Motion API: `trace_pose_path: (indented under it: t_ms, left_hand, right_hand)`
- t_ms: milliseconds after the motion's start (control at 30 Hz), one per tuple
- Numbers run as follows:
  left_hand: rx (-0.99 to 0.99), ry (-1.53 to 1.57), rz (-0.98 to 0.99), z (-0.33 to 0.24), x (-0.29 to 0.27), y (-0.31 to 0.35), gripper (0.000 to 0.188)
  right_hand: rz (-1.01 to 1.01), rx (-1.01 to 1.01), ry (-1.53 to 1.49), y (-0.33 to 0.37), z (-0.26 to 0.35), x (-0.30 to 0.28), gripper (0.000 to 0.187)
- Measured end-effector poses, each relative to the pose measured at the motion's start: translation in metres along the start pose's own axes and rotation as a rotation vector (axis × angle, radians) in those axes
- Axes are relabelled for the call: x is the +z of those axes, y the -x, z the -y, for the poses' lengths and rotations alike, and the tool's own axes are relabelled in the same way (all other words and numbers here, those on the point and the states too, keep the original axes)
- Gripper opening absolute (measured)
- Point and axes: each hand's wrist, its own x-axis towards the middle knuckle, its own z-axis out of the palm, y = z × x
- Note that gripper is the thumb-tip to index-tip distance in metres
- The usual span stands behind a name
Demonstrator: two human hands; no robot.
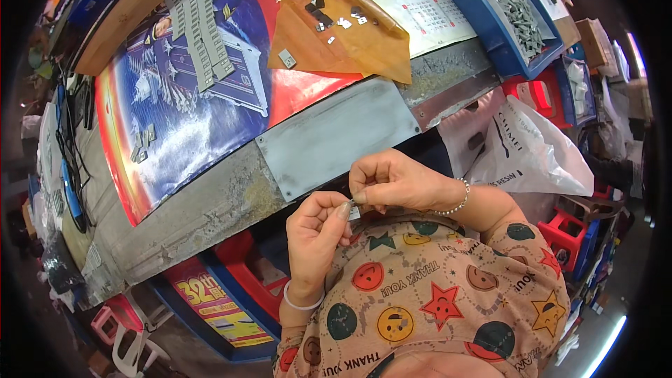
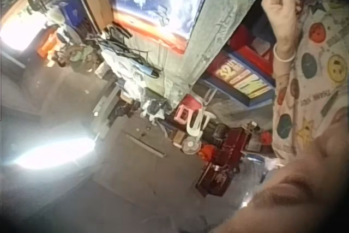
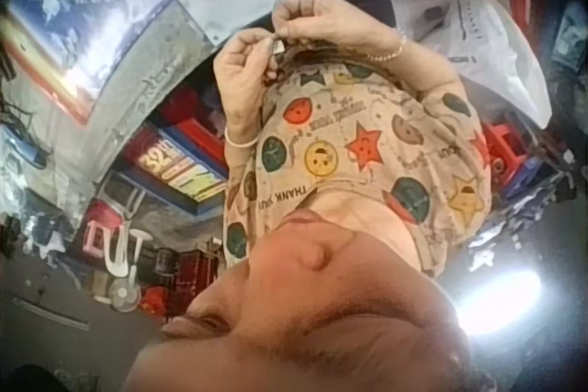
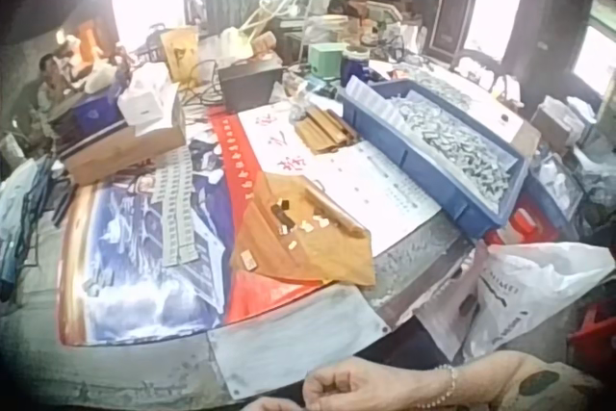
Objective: Assembling small plastic and metal hardware components at a workbench.
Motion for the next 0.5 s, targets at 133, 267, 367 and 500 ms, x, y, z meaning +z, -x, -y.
trace_pose_path:
  t_ms: [133, 267, 367, 500]
  left_hand:
    - [-0.006, -0.003, -0.006, -0.0012, -0.0011, 0.0004, 0.008]
    - [-0.004, 0.009, -0.018, -0.0009, -0.0015, 0.0006, 0.007]
    - [-0.004, -0.01, -0.009, 0.0012, -0.0036, 0.0003, 0.007]
    - [-0.004, -0.051, 0.017, -0.0009, -0.0005, 0.0032, 0.007]
  right_hand:
    - [-0.012, -0.001, 0.015, -0.0007, -0.0001, 0.0035, 0.021]
    - [-0.043, -0.012, -0.04, -0.0015, -0.0031, 0.0042, 0.02]
    - [-0.059, -0.065, 0.026, -0.0008, -0.0037, 0.0048, 0.016]
    - [-0.09, -0.143, 0.138, 0.0005, -0.0055, 0.0073, 0.011]
